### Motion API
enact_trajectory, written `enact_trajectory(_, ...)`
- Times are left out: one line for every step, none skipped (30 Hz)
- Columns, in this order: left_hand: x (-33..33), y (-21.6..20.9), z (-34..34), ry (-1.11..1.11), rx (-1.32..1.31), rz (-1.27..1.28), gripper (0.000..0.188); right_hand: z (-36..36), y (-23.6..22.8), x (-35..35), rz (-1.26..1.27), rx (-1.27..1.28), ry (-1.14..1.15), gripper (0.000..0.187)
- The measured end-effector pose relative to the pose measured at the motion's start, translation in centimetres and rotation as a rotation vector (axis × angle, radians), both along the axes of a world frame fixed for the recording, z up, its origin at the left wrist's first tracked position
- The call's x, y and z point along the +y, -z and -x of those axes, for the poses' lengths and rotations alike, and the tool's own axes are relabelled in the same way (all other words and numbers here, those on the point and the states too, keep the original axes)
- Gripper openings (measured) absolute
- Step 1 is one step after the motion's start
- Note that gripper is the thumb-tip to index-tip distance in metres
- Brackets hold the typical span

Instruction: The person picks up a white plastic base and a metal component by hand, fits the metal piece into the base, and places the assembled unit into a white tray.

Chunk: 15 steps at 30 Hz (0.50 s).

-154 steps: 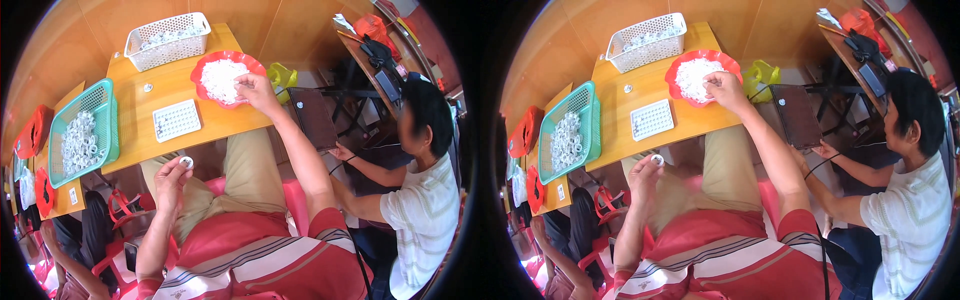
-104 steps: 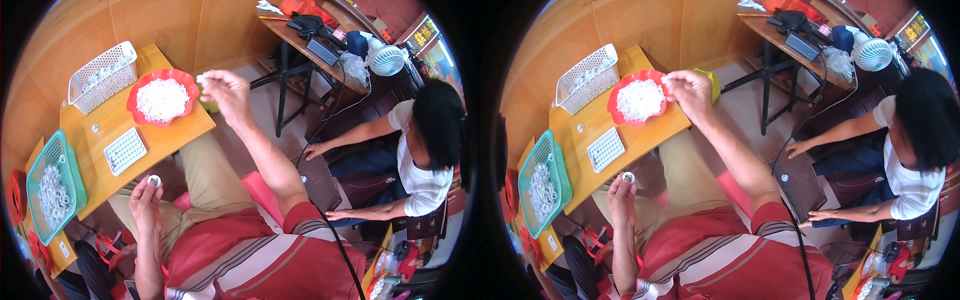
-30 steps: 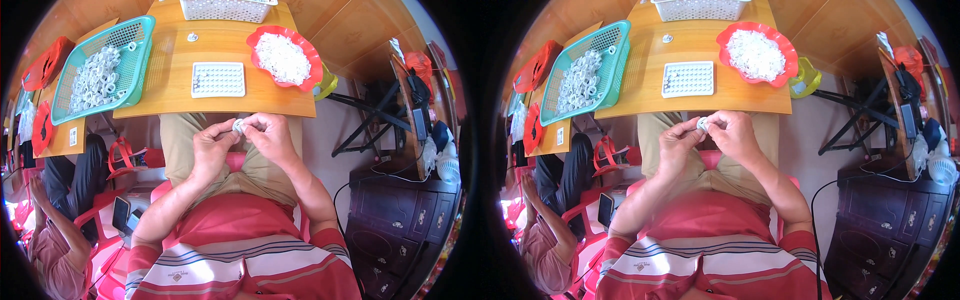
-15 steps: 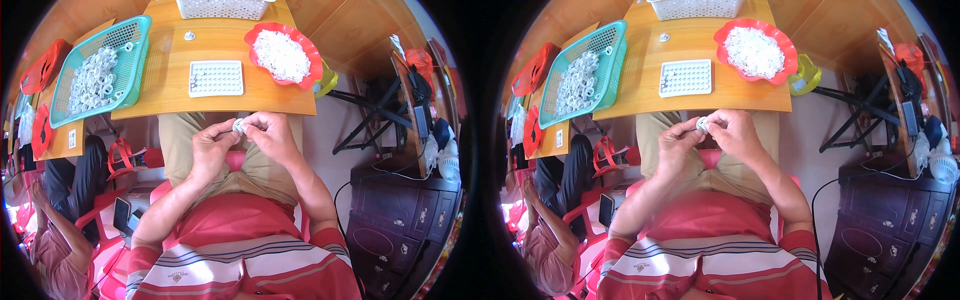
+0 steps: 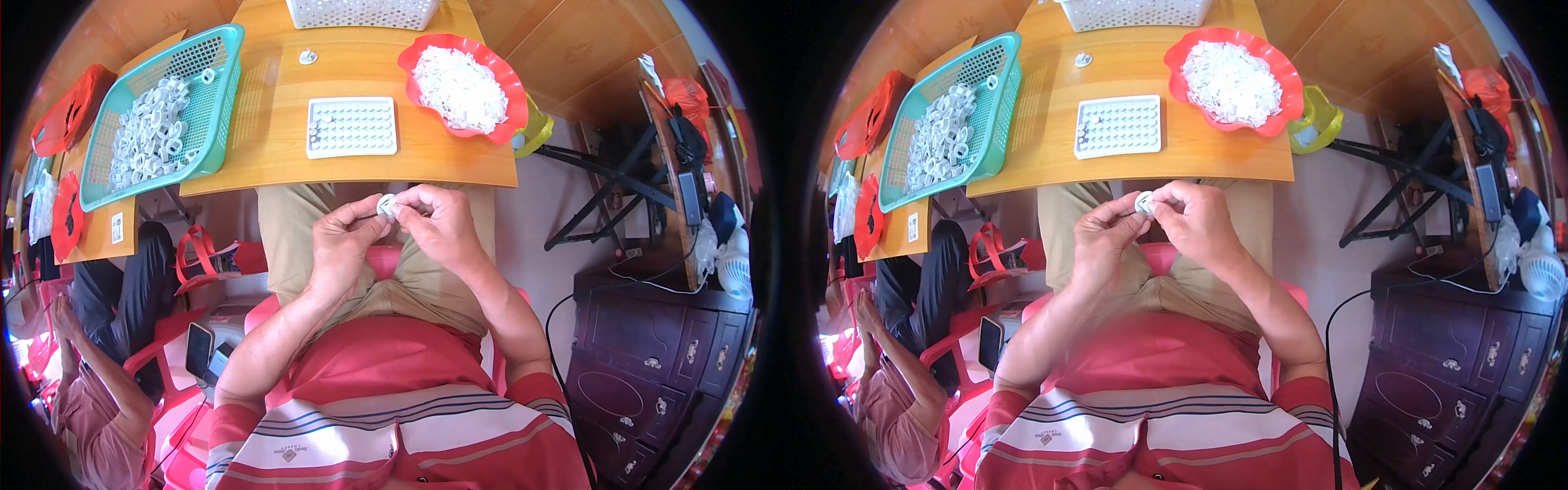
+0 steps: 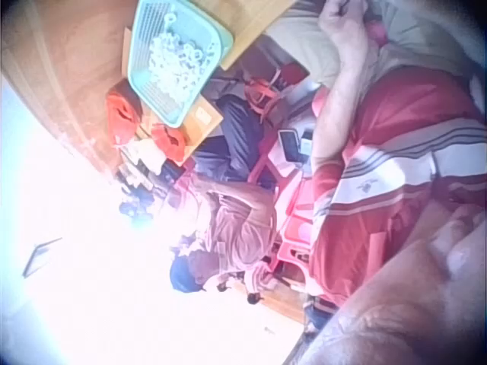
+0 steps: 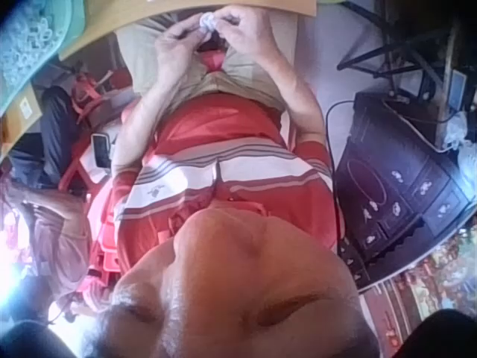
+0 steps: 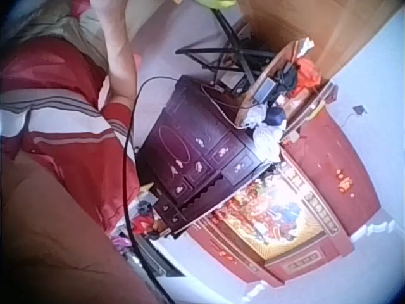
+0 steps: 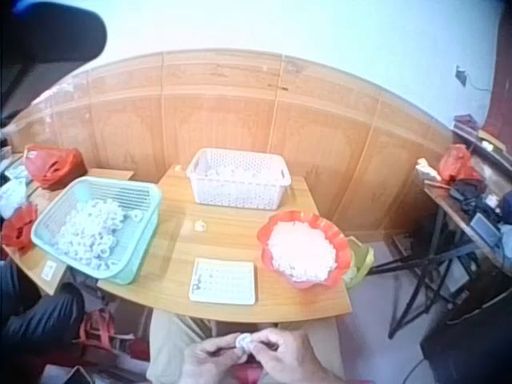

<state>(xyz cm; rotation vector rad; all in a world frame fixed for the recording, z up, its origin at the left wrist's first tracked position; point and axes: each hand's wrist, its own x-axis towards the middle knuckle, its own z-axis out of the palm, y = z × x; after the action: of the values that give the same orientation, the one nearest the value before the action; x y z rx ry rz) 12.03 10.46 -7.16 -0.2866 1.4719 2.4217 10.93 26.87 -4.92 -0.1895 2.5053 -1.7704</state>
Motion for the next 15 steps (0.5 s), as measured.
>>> enact_trajectory(0.02, 0.0, 0.02, 0.001, 0.0, -0.001, 0.03, 0.02, 0.09, 0.07, -0.001, 0.0, 0.001, 0.01)
enact_trajectory(0.03, -0.02, 0.05, 0.007, -0.003, 0.003, 0.03, 0.05, 0.25, 0.2, 0.09, -0.055, 0.01, 0.01)
enact_trajectory(0.06, -0.02, 0.08, 0.013, -0.006, 0.006, 0.03, 0.08, 0.34, 0.31, 0.181, -0.11, 0.019, 0.01)
enact_trajectory(0.05, 0.0, 0.09, 0.013, -0.006, 0.006, 0.03, 0.12, 0.28, 0.35, 0.181, -0.11, 0.018, 0.01)
enact_trajectory(0.05, 0.03, 0.11, 0.012, -0.008, 0.009, 0.03, 0.17, 0.17, 0.38, 0.193, -0.111, 0.012, 0.01)
enact_trajectory(0.05, 0.06, 0.12, 0.012, -0.01, 0.011, 0.03, 0.19, 0.11, 0.4, 0.204, -0.112, 0.007, 0.01)
enact_trajectory(0.02, 0.08, 0.1, 0.012, -0.01, 0.011, 0.03, 0.16, 0.12, 0.36, 0.204, -0.112, 0.007, 0.01)
enact_trajectory(-0.04, 0.11, 0.07, 0.014, -0.009, 0.009, 0.03, 0.1, 0.14, 0.27, 0.128, -0.081, 0.0, 0.01)
enact_trajectory(-0.07, 0.13, 0.05, 0.015, -0.008, 0.007, 0.03, 0.06, 0.16, 0.18, 0.053, -0.05, -0.007, 0.01)
enact_trajectory(-0.08, 0.12, 0.04, 0.015, -0.008, 0.007, 0.03, 0.02, 0.22, 0.13, 0.052, -0.05, -0.007, 0.01)
enact_trajectory(-0.09, 0.1, 0.03, 0.013, -0.006, 0.008, 0.029, 0.0, 0.31, 0.07, 0.025, -0.017, -0.005, 0.009)
enact_trajectory(-0.1, 0.09, 0.02, 0.011, -0.003, 0.009, 0.029, -0.03, 0.41, 0.0, -0.002, 0.016, -0.003, 0.009)
enact_trajectory(-0.06, 0.12, 0.03, 0.012, -0.003, 0.008, 0.029, -0.07, 0.5, -0.05, -0.002, 0.016, -0.002, 0.009)
enact_trajectory(-0.02, 0.17, 0.02, 0.007, -0.004, 0.015, 0.029, -0.12, 0.6, -0.11, -0.013, 0.035, 0.008, 0.008)
enact_trajectory(0.02, 0.23, 0.02, 0.003, -0.005, 0.023, 0.029, -0.17, 0.74, -0.2, -0.024, 0.055, 0.018, 0.008)
